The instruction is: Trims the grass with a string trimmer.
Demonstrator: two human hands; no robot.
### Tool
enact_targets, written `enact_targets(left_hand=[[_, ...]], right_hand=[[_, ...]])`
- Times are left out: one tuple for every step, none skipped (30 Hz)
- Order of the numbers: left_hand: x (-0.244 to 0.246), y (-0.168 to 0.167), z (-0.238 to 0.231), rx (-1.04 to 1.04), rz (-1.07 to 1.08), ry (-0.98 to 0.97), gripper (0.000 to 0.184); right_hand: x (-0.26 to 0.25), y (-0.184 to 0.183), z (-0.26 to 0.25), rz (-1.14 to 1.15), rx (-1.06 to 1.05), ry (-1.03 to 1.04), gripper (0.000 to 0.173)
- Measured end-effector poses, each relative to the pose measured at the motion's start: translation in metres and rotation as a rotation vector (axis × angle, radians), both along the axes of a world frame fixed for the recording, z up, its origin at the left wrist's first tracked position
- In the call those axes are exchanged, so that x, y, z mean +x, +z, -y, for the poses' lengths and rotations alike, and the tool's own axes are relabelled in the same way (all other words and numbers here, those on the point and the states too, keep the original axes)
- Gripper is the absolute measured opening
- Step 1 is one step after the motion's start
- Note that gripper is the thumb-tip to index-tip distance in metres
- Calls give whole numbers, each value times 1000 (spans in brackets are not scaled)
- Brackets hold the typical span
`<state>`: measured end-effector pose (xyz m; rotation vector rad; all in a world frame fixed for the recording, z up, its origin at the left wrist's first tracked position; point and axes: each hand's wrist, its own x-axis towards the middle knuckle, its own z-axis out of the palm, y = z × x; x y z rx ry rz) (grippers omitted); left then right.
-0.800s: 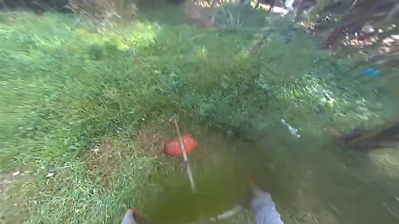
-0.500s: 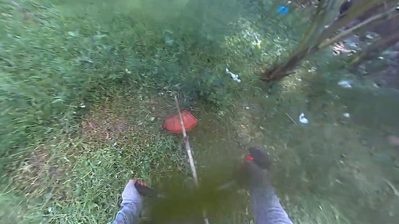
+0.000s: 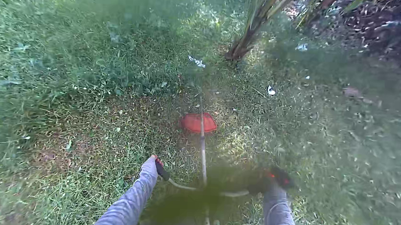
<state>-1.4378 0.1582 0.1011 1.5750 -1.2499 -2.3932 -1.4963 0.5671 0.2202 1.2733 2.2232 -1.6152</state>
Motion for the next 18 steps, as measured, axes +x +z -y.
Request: enact_targets(left_hand=[[-7, 3, -4, -17, 6, 2, 33], [-13, 7, -5, -31, 16, 2, 34], [-16, 9, -6, -40, 25, 12, 34], [-17, 10, -5, -47, 33, 31, 35], [-16, 10, -2, -56, 36, 51, 35], [-13, 10, 1, -68, 37, 74, 34], [-9, 9, 4, -78, 32, 105, 34], [-3, 8, 7, -84, 22, 144, 35], [4, 7, 11, -85, 6, 182, 34], [10, 7, 15, -85, -6, 223, 34], [17, 9, 19, -85, -11, 258, 36], [23, 10, 24, -77, -8, 300, 35], [31, 10, 28, -66, -9, 342, 34], [39, 8, 34, -57, -9, 387, 33], [48, 4, 39, -50, -12, 430, 33], [57, 2, 44, -41, -11, 474, 34], [65, 0, 49, -39, -10, 508, 35], [72, -1, 54, -34, -5, 541, 35]], right_hand=[[-9, 1, 0, 29, -15, -7, 35], [-17, -4, -2, 3, -27, -28, 32], [-24, -16, -8, -67, -47, -47, 27], [-31, -30, -13, -135, -80, -59, 22], [-42, -47, -19, -186, -92, -66, 17], [-56, -59, -20, -165, -89, -10, 16], [-73, -64, -19, -97, -88, 85, 23], [-85, -64, -11, -58, -83, 121, 25], [-96, -62, -2, -22, -92, 159, 26], [-103, -56, 9, -9, -115, 194, 28], [-105, -49, 19, -45, -151, 210, 29], [-108, -51, 30, -118, -145, 201, 25], [-112, -46, 44, -136, -122, 234, 21], [-118, -36, 61, -78, -87, 327, 25], [-128, -31, 75, 2, -55, 401, 31], [-137, -36, 86, 2, -40, 424, 30], [-139, -35, 100, -42, -64, 413, 29], [-135, -32, 114, -131, -119, 376, 27]])
